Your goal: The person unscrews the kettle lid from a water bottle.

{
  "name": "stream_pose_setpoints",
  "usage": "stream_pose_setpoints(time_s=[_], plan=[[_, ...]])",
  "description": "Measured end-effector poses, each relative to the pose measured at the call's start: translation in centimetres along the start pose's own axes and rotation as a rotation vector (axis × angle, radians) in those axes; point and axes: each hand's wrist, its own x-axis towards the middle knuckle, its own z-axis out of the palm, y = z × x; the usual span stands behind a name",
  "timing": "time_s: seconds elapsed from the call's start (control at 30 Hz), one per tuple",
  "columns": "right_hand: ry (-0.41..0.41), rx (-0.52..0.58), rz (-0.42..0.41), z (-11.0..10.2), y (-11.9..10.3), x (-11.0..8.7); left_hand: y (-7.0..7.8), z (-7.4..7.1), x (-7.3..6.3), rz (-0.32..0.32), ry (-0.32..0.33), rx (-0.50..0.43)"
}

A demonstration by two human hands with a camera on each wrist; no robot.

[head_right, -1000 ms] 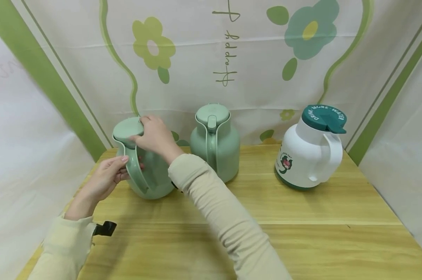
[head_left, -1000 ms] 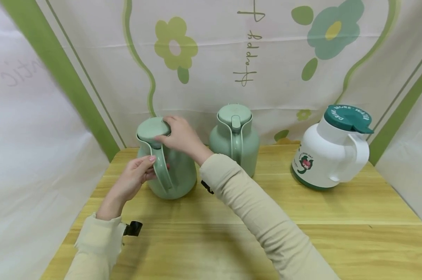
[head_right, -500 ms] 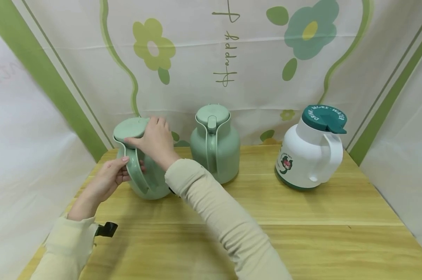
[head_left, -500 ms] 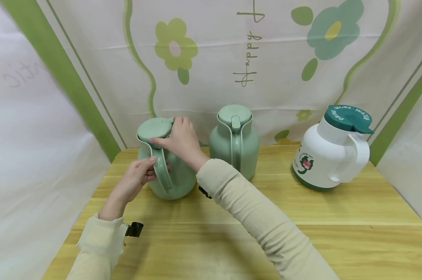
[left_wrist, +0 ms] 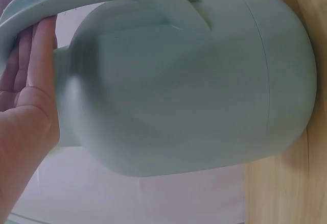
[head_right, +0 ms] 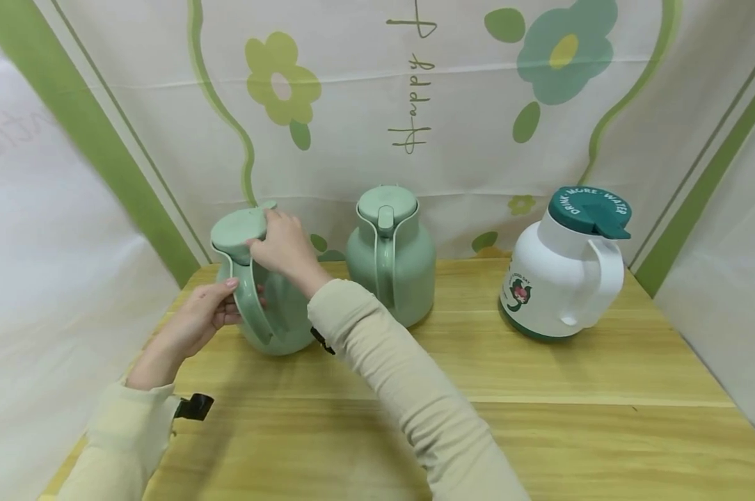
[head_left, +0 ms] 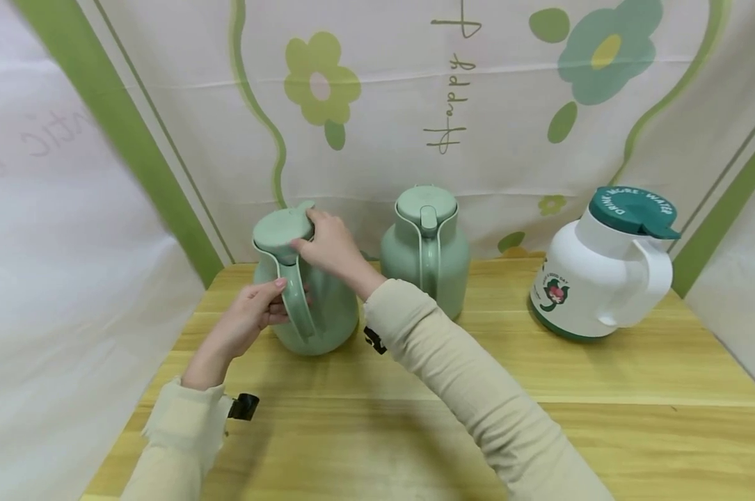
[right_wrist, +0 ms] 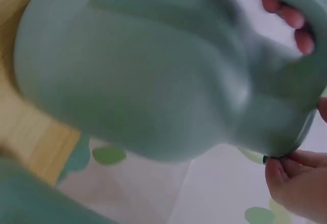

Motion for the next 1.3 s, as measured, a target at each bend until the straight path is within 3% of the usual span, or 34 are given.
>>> stream_pose_setpoints(time_s=[0.17,0.33,0.47,0.57,0.77,0.83,1.3], plan=[[0.026,0.066,0.034,0.5,-0.3,-0.3,0.0,0.1,-0.1,0.003,-0.007,-0.003],[0.118,-0.018,0.048,1.2,-0.7,-0.6,-0.1,0.1,-0.2,0.017,-0.011,-0.011],[0.136,-0.062,0.042,1.2,-0.9,-0.6,0.0,0.2,-0.2,0.021,-0.010,-0.006],[0.107,-0.018,0.046,1.0,-1.0,-0.5,0.0,0.1,-0.2,0.026,-0.008,0.000],[0.005,0.203,0.049,0.4,-0.9,0.0,0.2,0.1,-0.2,0.028,-0.011,0.006],[-0.004,0.209,0.039,0.4,-0.8,0.1,0.2,0.0,-0.2,0.027,-0.013,0.002],[0.087,0.250,0.098,1.1,-0.7,-0.2,0.3,0.3,0.0,0.018,-0.014,0.031]])
